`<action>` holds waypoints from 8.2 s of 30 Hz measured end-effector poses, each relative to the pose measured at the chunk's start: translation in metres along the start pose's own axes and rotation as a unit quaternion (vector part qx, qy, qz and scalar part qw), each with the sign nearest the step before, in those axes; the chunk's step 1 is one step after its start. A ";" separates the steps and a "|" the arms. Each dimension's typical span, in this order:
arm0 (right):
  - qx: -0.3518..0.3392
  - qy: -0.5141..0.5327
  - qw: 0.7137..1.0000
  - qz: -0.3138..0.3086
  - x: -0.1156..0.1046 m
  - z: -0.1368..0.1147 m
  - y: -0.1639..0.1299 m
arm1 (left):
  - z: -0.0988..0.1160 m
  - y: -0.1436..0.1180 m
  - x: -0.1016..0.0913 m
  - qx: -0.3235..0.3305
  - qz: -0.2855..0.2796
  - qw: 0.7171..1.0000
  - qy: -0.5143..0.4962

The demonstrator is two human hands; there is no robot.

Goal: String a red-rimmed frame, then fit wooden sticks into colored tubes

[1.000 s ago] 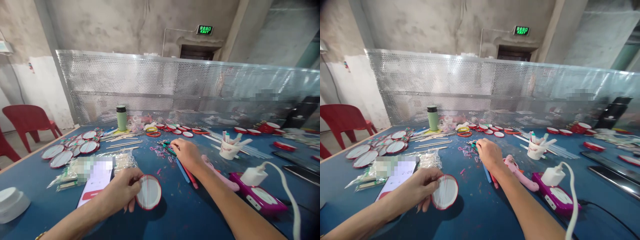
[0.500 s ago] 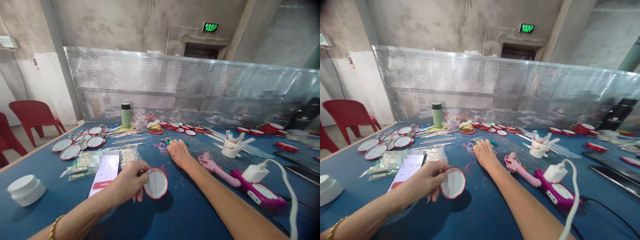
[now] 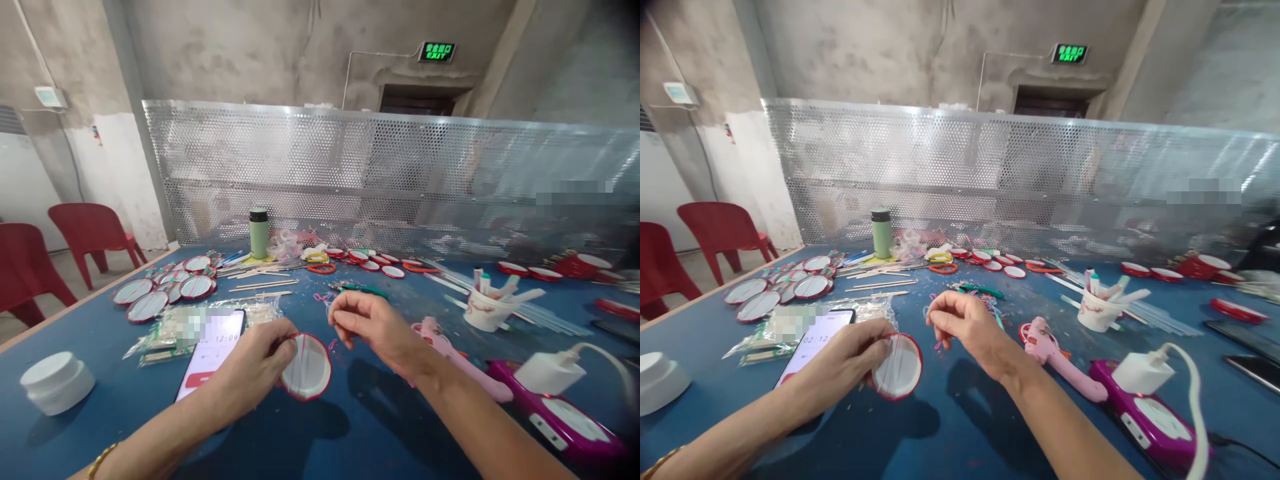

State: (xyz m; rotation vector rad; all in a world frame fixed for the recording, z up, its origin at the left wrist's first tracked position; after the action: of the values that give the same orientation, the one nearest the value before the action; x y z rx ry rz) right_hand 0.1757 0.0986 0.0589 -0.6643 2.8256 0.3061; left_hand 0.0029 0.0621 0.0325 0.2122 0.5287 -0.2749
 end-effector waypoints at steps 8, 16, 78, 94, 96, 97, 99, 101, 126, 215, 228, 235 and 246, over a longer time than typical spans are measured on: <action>0.030 -0.085 0.995 -0.050 0.016 0.015 -0.003 | 0.006 0.002 -0.004 -0.004 0.024 0.993 -0.119; 0.057 -0.170 0.981 -0.068 0.026 0.021 -0.007 | -0.019 -0.012 0.027 -0.168 -0.077 0.962 -0.203; 0.049 -0.076 0.996 -0.020 0.041 0.008 -0.015 | 0.005 -0.003 -0.012 0.061 0.131 0.989 -0.006; -0.100 -0.328 0.938 -0.055 0.037 -0.003 -0.016 | -0.015 -0.005 0.008 -0.052 -0.112 0.992 0.038; -0.093 -0.330 0.938 -0.055 0.036 -0.004 -0.016 | -0.013 -0.006 0.009 -0.044 -0.115 0.992 0.041; -0.089 -0.329 0.939 -0.053 0.035 -0.004 -0.015 | -0.012 -0.007 0.009 -0.041 -0.119 0.991 0.039; -0.079 -0.320 0.943 -0.054 0.035 -0.003 -0.015 | -0.011 -0.007 0.010 -0.037 -0.126 0.991 0.031; -0.071 -0.299 0.950 -0.057 0.035 -0.001 -0.014 | -0.011 -0.007 0.011 -0.033 -0.127 0.991 0.026; 0.026 -0.175 0.982 -0.073 0.037 0.015 -0.010 | -0.009 -0.007 0.014 -0.007 -0.070 0.994 -0.077; 0.128 0.351 0.926 0.055 0.048 0.037 -0.008 | 0.015 0.000 -0.029 0.036 -0.026 0.987 -0.156; 0.037 -0.027 0.998 0.039 0.041 0.024 -0.012 | 0.001 0.002 -0.013 0.006 -0.047 0.990 -0.131; 0.019 -0.084 0.993 0.079 0.037 0.024 -0.012 | 0.008 0.004 -0.014 -0.022 -0.092 0.983 -0.156; 0.007 -0.073 0.993 0.089 0.040 0.028 -0.014 | 0.001 0.004 -0.010 -0.025 -0.077 0.994 -0.077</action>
State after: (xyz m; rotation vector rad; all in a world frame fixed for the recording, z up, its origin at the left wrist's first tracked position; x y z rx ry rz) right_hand 0.1520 0.0773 0.0195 -0.3713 2.7467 0.3491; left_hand -0.0038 0.0672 0.0393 0.1010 0.3995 -0.4235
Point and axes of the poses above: each hand's wrist, its own y-axis towards the middle knuckle, its own x-axis out of the palm, z = x × y, the point moved 6 cm from there along y, towards the middle knuckle, and after that the axes turned 1 degree about x, right-handed, at the moved point
